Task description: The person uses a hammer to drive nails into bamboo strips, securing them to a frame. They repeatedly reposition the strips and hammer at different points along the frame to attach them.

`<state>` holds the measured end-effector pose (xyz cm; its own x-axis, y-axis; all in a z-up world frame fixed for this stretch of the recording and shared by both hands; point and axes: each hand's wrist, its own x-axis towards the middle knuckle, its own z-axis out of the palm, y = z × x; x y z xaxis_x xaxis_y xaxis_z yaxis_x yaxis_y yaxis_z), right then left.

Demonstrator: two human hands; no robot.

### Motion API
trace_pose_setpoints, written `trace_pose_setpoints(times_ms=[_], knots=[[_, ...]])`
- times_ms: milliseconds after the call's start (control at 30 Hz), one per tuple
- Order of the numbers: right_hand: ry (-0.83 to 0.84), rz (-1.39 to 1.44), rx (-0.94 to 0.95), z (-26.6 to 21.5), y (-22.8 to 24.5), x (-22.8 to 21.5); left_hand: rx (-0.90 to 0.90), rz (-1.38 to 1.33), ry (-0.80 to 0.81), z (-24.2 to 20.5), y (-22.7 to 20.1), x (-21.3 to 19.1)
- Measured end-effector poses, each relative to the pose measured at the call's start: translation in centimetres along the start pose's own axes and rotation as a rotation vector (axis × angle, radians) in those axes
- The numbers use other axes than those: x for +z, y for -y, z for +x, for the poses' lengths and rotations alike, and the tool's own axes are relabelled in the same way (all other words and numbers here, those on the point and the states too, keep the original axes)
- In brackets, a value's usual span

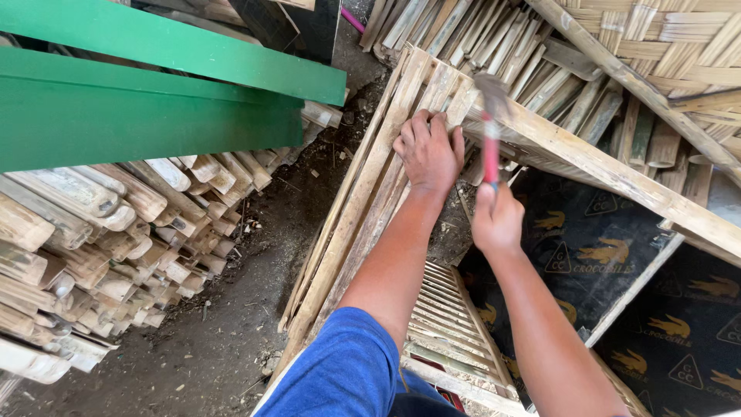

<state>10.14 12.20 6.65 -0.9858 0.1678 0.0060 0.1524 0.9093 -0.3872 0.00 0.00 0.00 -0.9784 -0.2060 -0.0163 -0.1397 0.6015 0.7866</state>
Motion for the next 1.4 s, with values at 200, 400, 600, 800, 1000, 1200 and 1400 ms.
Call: trace_pose_setpoints(times_ms=[200,400,600,800,1000,1200,1400], knots=[[-0.096,0.324,-0.032,-1.5,0.2,0.3,0.032,-0.178,-0.11,-0.7,-0.7,-3.0],[-0.145,0.044,-0.1,-1.2,-0.4,-0.3,0.223,-0.099,-0.025,-4.3,0.5,-8.1],[0.097,0.586,0.214,-11.9,-1.4,-3.0,0.004,-0.452,-0.026,-24.9,3.9,-18.3],[0.523,0.574,0.238,-26.9,-4.8,-5.3,-0.216,0.018,0.675,-50.6,6.2,-25.7],[0.746,0.37,0.007,-31.3,-11.3,-5.5,-0.387,0.311,0.129,-64.4,7.4,-19.0],[0.91,0.426,-0.002,-32.4,-13.4,-4.8,-0.539,0.202,-0.059,-68.6,6.1,-17.1],[0.953,0.459,-0.144,-32.3,-13.3,0.8,-0.679,0.178,0.003,-71.4,7.1,-15.6]])
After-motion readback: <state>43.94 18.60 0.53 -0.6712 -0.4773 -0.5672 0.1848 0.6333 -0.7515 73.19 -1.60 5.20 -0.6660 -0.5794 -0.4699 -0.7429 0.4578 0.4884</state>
